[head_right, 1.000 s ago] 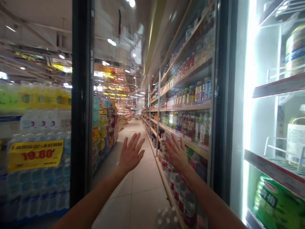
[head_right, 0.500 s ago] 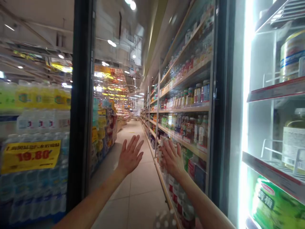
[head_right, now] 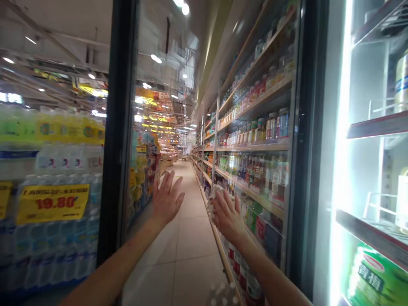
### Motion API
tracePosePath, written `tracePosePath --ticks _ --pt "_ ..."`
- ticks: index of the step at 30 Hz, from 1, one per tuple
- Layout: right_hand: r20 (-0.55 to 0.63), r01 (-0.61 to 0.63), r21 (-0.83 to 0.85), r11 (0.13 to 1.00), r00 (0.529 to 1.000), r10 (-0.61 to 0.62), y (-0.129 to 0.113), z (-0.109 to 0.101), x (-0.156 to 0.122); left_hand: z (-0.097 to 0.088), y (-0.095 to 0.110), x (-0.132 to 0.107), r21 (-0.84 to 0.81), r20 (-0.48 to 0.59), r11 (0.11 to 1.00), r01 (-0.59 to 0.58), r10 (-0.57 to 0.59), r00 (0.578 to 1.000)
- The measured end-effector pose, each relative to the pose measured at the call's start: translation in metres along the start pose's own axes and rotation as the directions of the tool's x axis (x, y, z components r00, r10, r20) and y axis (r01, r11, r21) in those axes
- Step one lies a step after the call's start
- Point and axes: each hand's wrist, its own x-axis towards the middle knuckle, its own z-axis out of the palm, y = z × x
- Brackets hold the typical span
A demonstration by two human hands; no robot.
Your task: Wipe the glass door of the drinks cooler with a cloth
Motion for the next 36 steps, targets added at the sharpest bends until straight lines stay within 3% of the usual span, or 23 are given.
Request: tracePosePath --ticks 3,6,8,11,16,19,24,27,32,34,36 --pt "-0.049 -0.021 -0.007 1.0 0.999 0.021 0.004 0.003 0.025 0.0 -0.008 0.0 0.008 -0.008 1.0 -0.022 0.022 1.0" --pt "-0.099 -0.16 -0.049 0.986 0.983 0.155 0.013 0.008 0.071 0.0 -0.009 -0.001 0.01 -0.018 1.0 -0.028 0.028 0.999" --pt "-0.115 -0.229 -0.06 0.971 0.968 0.222 0.012 0.01 0.087 0.001 -0.008 -0.002 0.002 -0.025 1.0 -0.03 0.03 0.999" --pt "-0.072 -0.188 -0.045 0.981 0.98 0.185 -0.002 0.01 0.07 0.0 -0.007 -0.004 -0.008 -0.021 1.0 -0.03 0.03 0.999" --pt "0.018 0.076 0.028 0.997 0.997 -0.076 -0.021 0.006 0.015 0.0 -0.009 -0.012 -0.002 -0.012 0.999 -0.046 0.046 0.999" --pt "0.002 0.061 0.001 0.998 0.998 -0.061 -0.009 0.007 0.036 0.0 -0.01 -0.016 -0.005 -0.02 0.999 -0.054 0.054 0.998" --pt "-0.107 -0.194 -0.07 0.979 0.977 0.186 0.01 0.013 0.1 -0.001 -0.009 -0.017 -0.001 -0.015 0.998 -0.059 0.059 0.998" --pt "-0.073 -0.182 -0.059 0.981 0.981 0.178 -0.001 0.014 0.088 -0.003 -0.008 -0.018 -0.006 -0.007 0.998 -0.057 0.057 0.998" --pt "0.016 0.014 0.003 1.0 1.0 -0.014 -0.026 0.009 0.029 -0.004 -0.008 -0.023 -0.014 0.013 0.999 -0.046 0.046 0.999" --pt "0.021 0.058 0.014 0.998 0.998 -0.059 -0.024 0.008 0.031 -0.003 -0.009 -0.025 -0.017 0.013 0.999 -0.044 0.044 0.999" --pt "-0.011 0.041 -0.01 0.999 0.999 -0.041 -0.015 0.009 0.053 -0.002 -0.009 -0.026 -0.019 0.007 0.999 -0.042 0.042 0.999"
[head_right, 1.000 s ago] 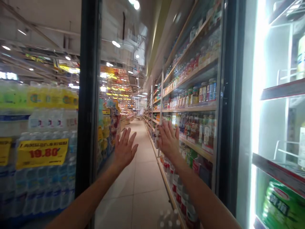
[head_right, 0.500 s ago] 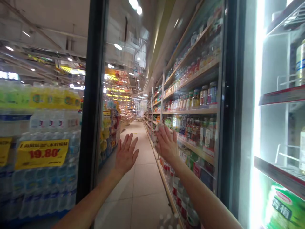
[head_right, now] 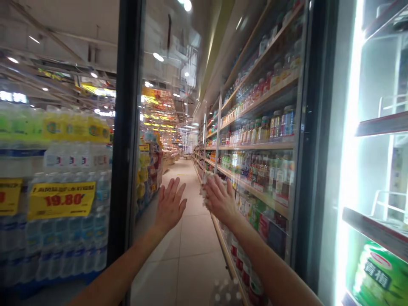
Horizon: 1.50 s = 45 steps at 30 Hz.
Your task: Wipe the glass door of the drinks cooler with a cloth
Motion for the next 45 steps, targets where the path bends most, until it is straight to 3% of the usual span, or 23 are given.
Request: tracePosePath --ticks 4,6,8,11,14,16,19,22,25,29,31,35,37,39,43,45 --pt "-0.098 -0.208 -0.064 0.976 0.975 0.202 0.018 0.006 0.056 0.001 -0.001 -0.002 -0.01 0.008 1.0 0.0 0.0 1.0" --pt "-0.098 -0.251 -0.07 0.966 0.965 0.243 0.015 0.009 0.063 0.001 -0.001 -0.002 -0.014 0.021 1.0 -0.001 0.002 1.0" --pt "-0.078 -0.201 -0.064 0.978 0.978 0.196 0.002 0.009 0.049 0.0 -0.001 -0.003 -0.013 0.033 1.0 -0.001 0.001 0.999" --pt "-0.014 -0.033 -0.028 0.999 0.999 0.032 -0.019 0.007 0.01 -0.003 -0.003 -0.004 -0.007 0.047 1.0 -0.02 0.02 0.999" --pt "0.03 0.08 0.017 0.997 0.996 -0.08 -0.024 0.004 -0.008 -0.006 -0.006 -0.004 -0.01 0.042 0.998 -0.055 0.055 0.998" --pt "0.017 0.066 0.017 0.998 0.998 -0.066 -0.018 0.006 0.004 -0.009 -0.008 -0.002 -0.022 0.032 0.997 -0.071 0.072 0.997" --pt "-0.046 -0.072 -0.015 0.997 0.996 0.071 -0.006 0.012 0.036 -0.012 -0.013 0.005 -0.047 0.003 0.996 -0.073 0.074 0.997" --pt "-0.063 -0.167 -0.015 0.986 0.984 0.166 -0.01 0.016 0.045 -0.011 -0.02 0.015 -0.043 -0.057 0.999 0.02 -0.022 0.998" --pt "0.004 -0.093 0.017 0.996 0.996 0.093 -0.027 0.014 0.019 -0.007 -0.029 0.021 -0.025 -0.076 0.997 0.077 -0.079 0.994" --pt "0.063 0.054 0.066 0.996 0.996 -0.058 -0.036 0.01 -0.004 -0.004 -0.035 0.021 0.008 -0.064 0.999 0.04 -0.04 0.997" --pt "0.045 0.05 0.052 0.997 0.998 -0.053 -0.027 0.011 0.012 -0.004 -0.035 0.02 0.018 -0.065 0.999 0.042 -0.041 0.997" --pt "-0.068 -0.146 -0.027 0.989 0.987 0.144 -0.003 0.015 0.065 -0.004 -0.033 0.018 0.018 -0.06 0.999 0.048 -0.046 0.997" --pt "-0.078 -0.2 -0.042 0.979 0.977 0.197 -0.002 0.015 0.073 -0.005 -0.032 0.018 0.016 -0.058 0.999 0.046 -0.045 0.997" --pt "-0.045 -0.155 -0.028 0.987 0.987 0.154 -0.012 0.014 0.06 -0.005 -0.032 0.017 0.019 -0.057 0.999 0.045 -0.044 0.997" --pt "0.05 0.063 0.053 0.997 0.997 -0.066 -0.037 0.011 0.01 -0.006 -0.032 0.013 0.022 -0.048 0.999 0.044 -0.043 0.998" --pt "0.065 0.121 0.082 0.989 0.99 -0.126 -0.039 0.012 0.004 -0.007 -0.032 0.011 0.025 -0.042 0.998 0.05 -0.049 0.998"
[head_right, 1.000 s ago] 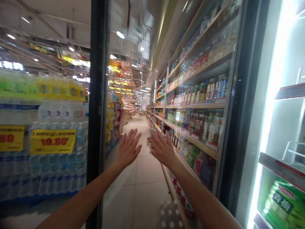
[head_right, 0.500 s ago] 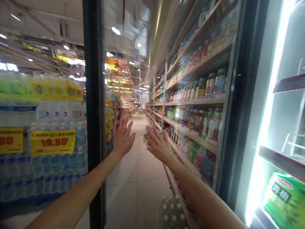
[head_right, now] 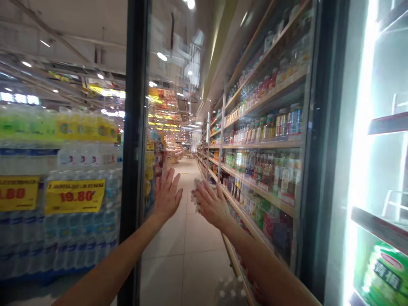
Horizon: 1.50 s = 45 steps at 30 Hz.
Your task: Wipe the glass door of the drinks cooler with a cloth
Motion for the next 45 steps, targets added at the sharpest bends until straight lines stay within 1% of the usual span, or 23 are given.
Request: tracePosePath --ticks 2,4,6,7,9,11,13,15,16,17,18,21,23,24,26,28,31,34,36,38,41,43,45 --pt "-0.019 -0.011 0.006 1.0 1.0 0.011 0.007 0.001 0.013 0.0 0.0 -0.002 0.007 0.004 1.0 0.007 -0.007 1.0" --pt "-0.06 -0.083 -0.007 0.997 0.995 0.082 0.018 0.001 0.037 0.0 0.001 -0.003 0.013 0.003 1.0 0.007 -0.007 1.0" --pt "-0.098 -0.182 -0.026 0.983 0.979 0.178 0.024 0.001 0.059 -0.001 0.0 -0.004 0.01 0.001 1.0 -0.006 0.006 1.0" --pt "-0.108 -0.225 -0.032 0.974 0.969 0.22 0.024 0.002 0.064 -0.001 0.0 -0.005 0.006 0.003 1.0 -0.013 0.013 1.0" --pt "-0.098 -0.257 -0.032 0.966 0.962 0.253 0.014 0.004 0.063 -0.002 -0.002 -0.007 -0.007 0.012 1.0 -0.021 0.021 1.0" --pt "-0.037 -0.203 -0.015 0.979 0.979 0.203 -0.002 0.006 0.047 -0.003 -0.004 -0.01 -0.019 0.021 0.999 -0.028 0.029 0.999" --pt "0.003 -0.084 0.012 0.996 0.996 0.084 -0.016 0.008 0.029 -0.004 -0.005 -0.012 -0.022 0.019 0.999 -0.044 0.045 0.999" --pt "0.013 0.007 0.027 1.0 1.0 -0.007 -0.02 0.01 0.022 -0.005 -0.006 -0.013 -0.017 0.018 0.998 -0.06 0.061 0.998" --pt "0.004 0.019 0.026 0.999 1.0 -0.019 -0.018 0.011 0.025 -0.005 -0.006 -0.013 -0.011 0.02 0.998 -0.064 0.064 0.998" --pt "-0.014 0.004 0.019 1.0 1.0 -0.003 -0.012 0.011 0.033 -0.006 -0.006 -0.014 -0.006 0.026 0.998 -0.065 0.065 0.998" --pt "-0.034 -0.041 0.009 0.999 0.999 0.041 -0.005 0.01 0.044 -0.006 -0.006 -0.014 -0.001 0.033 0.998 -0.066 0.066 0.997" --pt "-0.109 -0.232 -0.014 0.973 0.967 0.229 0.016 0.008 0.077 -0.008 -0.008 -0.016 0.004 0.054 0.997 -0.073 0.073 0.996" --pt "-0.123 -0.29 -0.02 0.957 0.95 0.286 0.019 0.007 0.085 -0.009 -0.011 -0.02 -0.002 0.066 0.997 -0.079 0.079 0.995" --pt "-0.114 -0.28 -0.02 0.96 0.954 0.276 0.017 0.007 0.083 -0.009 -0.012 -0.023 -0.01 0.072 0.997 -0.08 0.08 0.994" --pt "-0.086 -0.199 -0.012 0.98 0.977 0.197 0.005 0.008 0.07 -0.011 -0.012 -0.026 -0.035 0.079 0.997 -0.07 0.072 0.994" --pt "-0.059 -0.127 0.009 0.992 0.99 0.127 -0.008 0.01 0.054 -0.012 -0.005 -0.026 -0.072 0.061 0.997 -0.026 0.031 0.998" --pt "-0.099 -0.122 0.046 0.991 0.987 0.126 -0.019 0.015 0.04 -0.014 0.018 -0.011 -0.185 -0.017 0.982 0.041 -0.045 0.999" --pt "-0.122 -0.161 0.08 0.984 0.978 0.17 -0.016 0.015 0.036 -0.012 0.046 0.011 -0.385 -0.057 0.923 0.012 -0.037 0.998" --pt "-0.108 -0.189 0.08 0.979 0.974 0.197 -0.006 0.009 0.031 -0.009 0.06 0.022 -0.47 -0.048 0.883 0.001 -0.027 0.998" --pt "-0.087 -0.193 0.063 0.979 0.976 0.198 0.01 -0.002 0.021 -0.004 0.069 0.027 -0.478 -0.034 0.878 0.01 -0.03 0.999" --pt "-0.05 -0.207 0.01 0.978 0.977 0.207 0.042 -0.02 0.006 0.006 0.078 0.029 -0.386 -0.021 0.922 -0.011 0.004 1.0" --pt "-0.069 -0.291 -0.055 0.955 0.955 0.287 0.062 -0.027 -0.001 0.012 0.083 0.029 -0.291 -0.028 0.956 -0.036 0.029 0.999" --pt "-0.103 -0.373 -0.111 0.921 0.926 0.363 0.077 -0.028 -0.004 0.017 0.083 0.028 -0.205 -0.053 0.976 -0.068 0.059 0.997"
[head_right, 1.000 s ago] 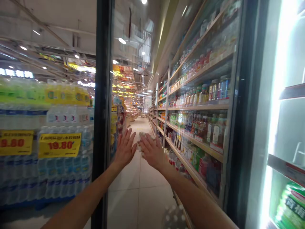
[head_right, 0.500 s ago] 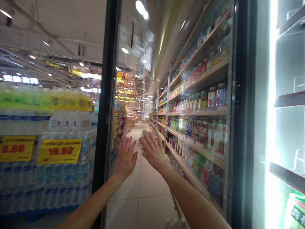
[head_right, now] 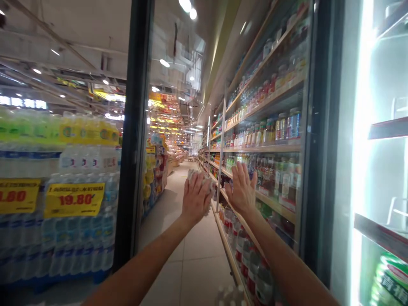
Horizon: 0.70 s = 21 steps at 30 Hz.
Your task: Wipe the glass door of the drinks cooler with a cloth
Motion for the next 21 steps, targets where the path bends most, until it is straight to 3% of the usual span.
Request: tracePosePath --ticks 3,5,8,11,13,15,18,21 --pt "-0.011 -0.047 -0.039 0.998 0.999 0.046 0.007 0.004 0.0 -0.005 -0.019 -0.005 0.082 0.0 0.993 -0.083 0.083 0.997" --pt "-0.016 -0.059 -0.044 0.997 0.998 0.059 0.005 0.006 -0.002 -0.016 -0.043 -0.011 0.126 0.004 0.99 -0.056 0.056 0.998" --pt "-0.019 -0.072 -0.042 0.996 0.997 0.072 0.003 0.006 -0.005 -0.031 -0.077 -0.015 0.191 -0.088 0.965 0.181 -0.167 0.982" --pt "-0.015 -0.082 -0.036 0.996 0.997 0.081 0.002 0.007 -0.007 -0.031 -0.077 -0.013 0.174 -0.162 0.935 0.31 -0.284 0.945" --pt "-0.02 -0.08 -0.033 0.996 0.997 0.079 0.003 0.007 -0.007 -0.02 -0.054 -0.012 0.148 -0.125 0.962 0.231 -0.214 0.969" --pt "-0.034 -0.076 -0.035 0.997 0.997 0.075 0.003 0.007 -0.007 -0.006 -0.022 -0.016 0.102 -0.025 0.995 0.022 -0.019 1.0" --pt "-0.061 -0.06 -0.046 0.997 0.997 0.057 0.004 0.007 -0.006 0.011 0.015 -0.026 0.007 0.074 0.951 -0.308 0.307 0.949" --pt "-0.057 -0.052 -0.056 0.997 0.997 0.049 0.004 0.006 -0.006 0.01 0.014 -0.03 0.013 0.086 0.916 -0.401 0.399 0.913"
